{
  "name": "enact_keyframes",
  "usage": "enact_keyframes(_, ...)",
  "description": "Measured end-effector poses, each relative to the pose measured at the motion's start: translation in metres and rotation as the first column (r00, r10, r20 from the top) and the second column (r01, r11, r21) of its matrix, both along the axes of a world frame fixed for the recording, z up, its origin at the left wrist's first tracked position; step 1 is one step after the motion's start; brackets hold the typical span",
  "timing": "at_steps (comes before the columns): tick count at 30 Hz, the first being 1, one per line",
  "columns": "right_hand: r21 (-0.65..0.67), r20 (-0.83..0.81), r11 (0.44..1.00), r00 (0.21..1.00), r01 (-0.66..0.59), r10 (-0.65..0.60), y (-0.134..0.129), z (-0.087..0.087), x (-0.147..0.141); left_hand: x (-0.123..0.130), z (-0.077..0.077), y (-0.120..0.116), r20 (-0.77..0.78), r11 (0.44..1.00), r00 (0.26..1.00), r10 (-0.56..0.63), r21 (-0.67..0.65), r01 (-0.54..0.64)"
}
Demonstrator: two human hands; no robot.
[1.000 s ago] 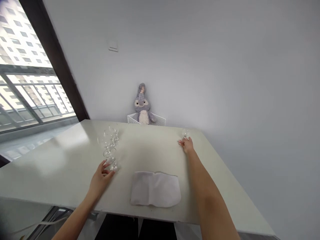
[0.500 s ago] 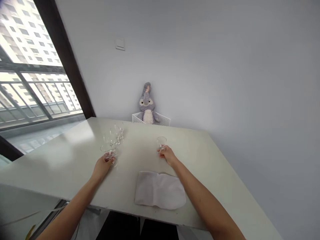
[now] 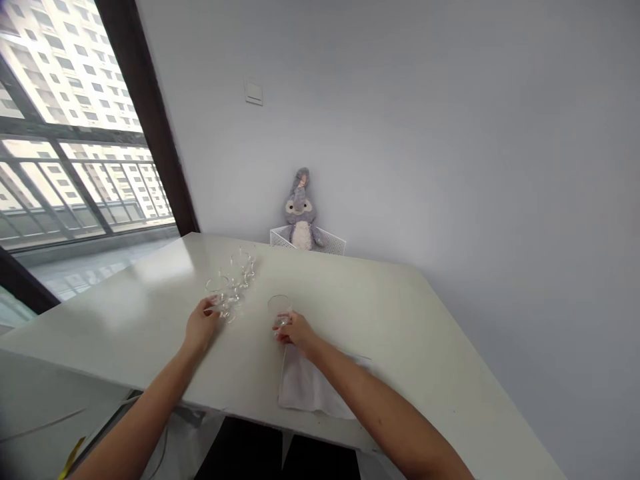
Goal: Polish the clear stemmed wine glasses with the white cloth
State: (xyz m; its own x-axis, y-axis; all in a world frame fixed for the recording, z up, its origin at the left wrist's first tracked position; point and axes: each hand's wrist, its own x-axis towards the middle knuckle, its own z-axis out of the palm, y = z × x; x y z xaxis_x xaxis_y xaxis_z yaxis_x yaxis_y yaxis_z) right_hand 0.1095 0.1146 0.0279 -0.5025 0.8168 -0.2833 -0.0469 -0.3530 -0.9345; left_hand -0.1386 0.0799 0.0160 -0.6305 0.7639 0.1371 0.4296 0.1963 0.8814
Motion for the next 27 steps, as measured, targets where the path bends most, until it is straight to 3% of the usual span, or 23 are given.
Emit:
enact_keyframes(4, 0.008, -0.054, 0.997, 0.995, -0.083, 0.083, -0.014, -0.005, -0.044, 0.000, -0.014, -0.015, 0.128, 0.963, 0.974, 0.188, 0.173, -0.209)
enact_keyframes(8, 0.016, -0.082, 0.992, 0.988, -0.127, 0.128, -0.024, 0.000, -0.077, 0.002, -0.022, -0.031, 0.264, 0.922, 0.943, 0.204, 0.273, -0.275)
enact_keyframes(11, 0.098, -0.016, 0.993, 0.997, -0.071, 0.073, -0.028, 0.012, -0.070, 0.009, -0.022, -0.050, 0.257, 0.930, 0.954, 0.155, 0.288, -0.229)
enact_keyframes(13, 0.241, 0.068, 0.969, 0.997, -0.062, 0.047, -0.031, 0.020, -0.048, 0.016, -0.019, -0.061, 0.206, 0.952, 0.974, 0.093, 0.268, -0.147)
enact_keyframes(16, 0.496, 0.282, 0.857, 0.960, -0.139, -0.007, -0.040, 0.030, 0.004, 0.024, -0.012, -0.069, 0.088, 0.986, 0.996, 0.014, 0.162, -0.028)
enact_keyframes(20, 0.702, 0.528, 0.595, 0.846, -0.391, -0.067, -0.060, 0.037, 0.074, 0.024, -0.004, -0.062, -0.094, 0.997, 0.995, 0.029, -0.070, -0.036)
enact_keyframes(22, 0.702, 0.620, 0.467, 0.784, -0.537, -0.029, -0.068, 0.037, 0.100, 0.020, -0.003, -0.055, -0.126, 0.989, 0.992, 0.003, -0.147, -0.022)
enact_keyframes(24, 0.659, 0.695, 0.376, 0.718, -0.652, 0.027, -0.074, 0.034, 0.116, 0.016, -0.004, -0.048, -0.121, 0.988, 0.992, -0.028, -0.155, 0.009)
enact_keyframes(27, 0.604, 0.745, 0.322, 0.660, -0.729, 0.099, -0.076, 0.024, 0.123, 0.010, -0.006, -0.042, -0.084, 0.993, 0.996, -0.033, -0.118, 0.023)
